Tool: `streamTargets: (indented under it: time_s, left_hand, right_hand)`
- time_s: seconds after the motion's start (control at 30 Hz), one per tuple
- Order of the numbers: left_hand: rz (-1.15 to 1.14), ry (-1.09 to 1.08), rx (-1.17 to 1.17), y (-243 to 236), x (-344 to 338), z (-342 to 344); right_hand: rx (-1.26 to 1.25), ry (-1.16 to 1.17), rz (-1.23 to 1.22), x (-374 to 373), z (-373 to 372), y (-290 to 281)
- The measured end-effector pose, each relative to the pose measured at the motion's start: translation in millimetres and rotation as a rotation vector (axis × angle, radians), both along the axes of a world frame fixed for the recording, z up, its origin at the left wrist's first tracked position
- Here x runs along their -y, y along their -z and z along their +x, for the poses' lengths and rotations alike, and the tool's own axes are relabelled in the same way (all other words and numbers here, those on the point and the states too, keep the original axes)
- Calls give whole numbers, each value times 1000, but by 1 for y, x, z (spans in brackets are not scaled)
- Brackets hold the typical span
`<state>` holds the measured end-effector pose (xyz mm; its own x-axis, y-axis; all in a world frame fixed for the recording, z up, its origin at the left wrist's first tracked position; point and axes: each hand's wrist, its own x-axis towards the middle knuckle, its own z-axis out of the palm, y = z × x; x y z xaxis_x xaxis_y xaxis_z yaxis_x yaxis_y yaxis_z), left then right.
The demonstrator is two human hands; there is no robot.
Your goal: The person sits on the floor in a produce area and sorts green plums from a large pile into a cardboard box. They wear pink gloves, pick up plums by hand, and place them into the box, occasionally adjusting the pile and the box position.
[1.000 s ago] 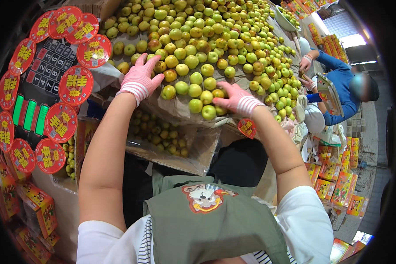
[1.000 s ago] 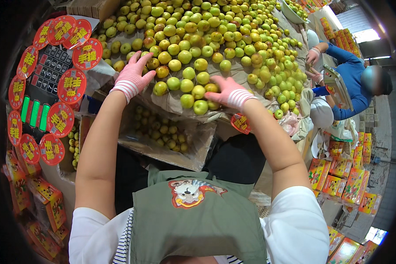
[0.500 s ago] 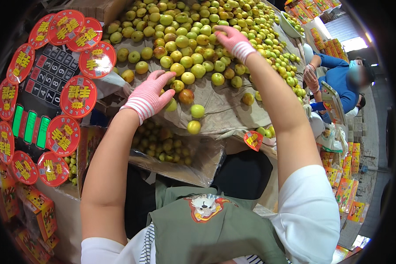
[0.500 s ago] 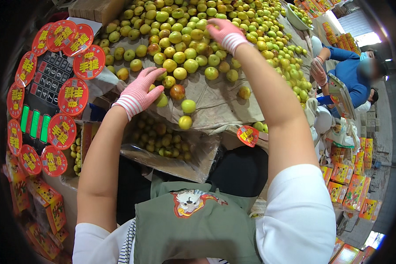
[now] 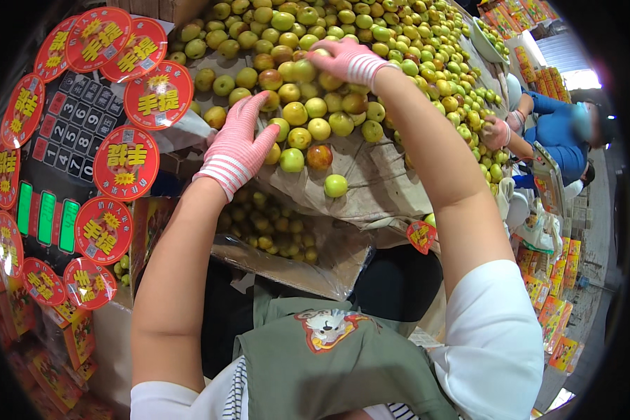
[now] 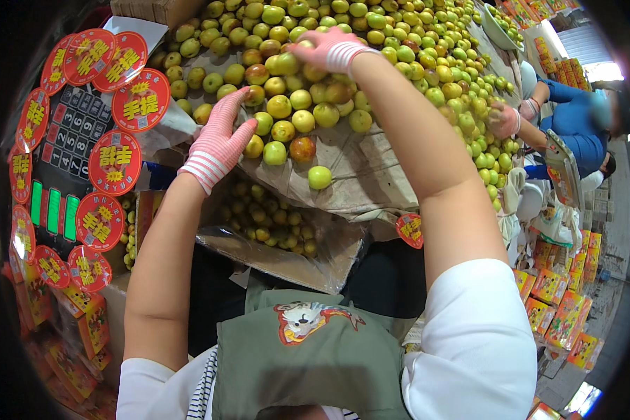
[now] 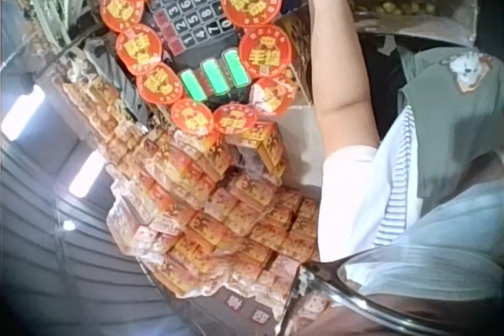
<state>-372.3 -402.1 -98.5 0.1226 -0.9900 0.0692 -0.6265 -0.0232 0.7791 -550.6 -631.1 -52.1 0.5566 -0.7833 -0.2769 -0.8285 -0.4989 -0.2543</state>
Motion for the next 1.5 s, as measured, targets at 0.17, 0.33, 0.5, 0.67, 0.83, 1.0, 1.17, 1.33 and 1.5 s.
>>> streamTargets:
  time_s: [0.17, 0.33, 0.5, 0.67, 0.83, 1.0, 1.17, 1.33, 1.5]
  left_hand:
    - [-11, -6, -42, 9, 16, 3]
    - [12, 41, -50, 6, 13, 7]
    - [32, 69, 51, 1, 11, -3]
    - [-25, 82, 290, -21, -1, -11]
    - [-46, 697, 531, -36, -24, -27]
    - [-46, 532, 612, -13, -21, -44]
    - [41, 450, 116, -12, -20, -31]
    - [212, 523, -660, -20, -17, -25]
    - [262, 599, -827, -30, -24, -24]
  right_hand:
    - [68, -156, -120, -68, -10, -4]
    - [281, -391, -58, -87, -59, -5]
    - [360, -195, -269, -72, -111, 31]
    - [207, -11, -408, -90, -99, 18]
    - [274, -212, -387, -131, -81, 8]
    - [-13, -24, -373, -121, -107, 35]
    - [-147, -194, -264, -167, -95, 27]
    - [-36, -437, -26, -197, -117, -9]
    - [279, -228, -47, -147, -153, -19]
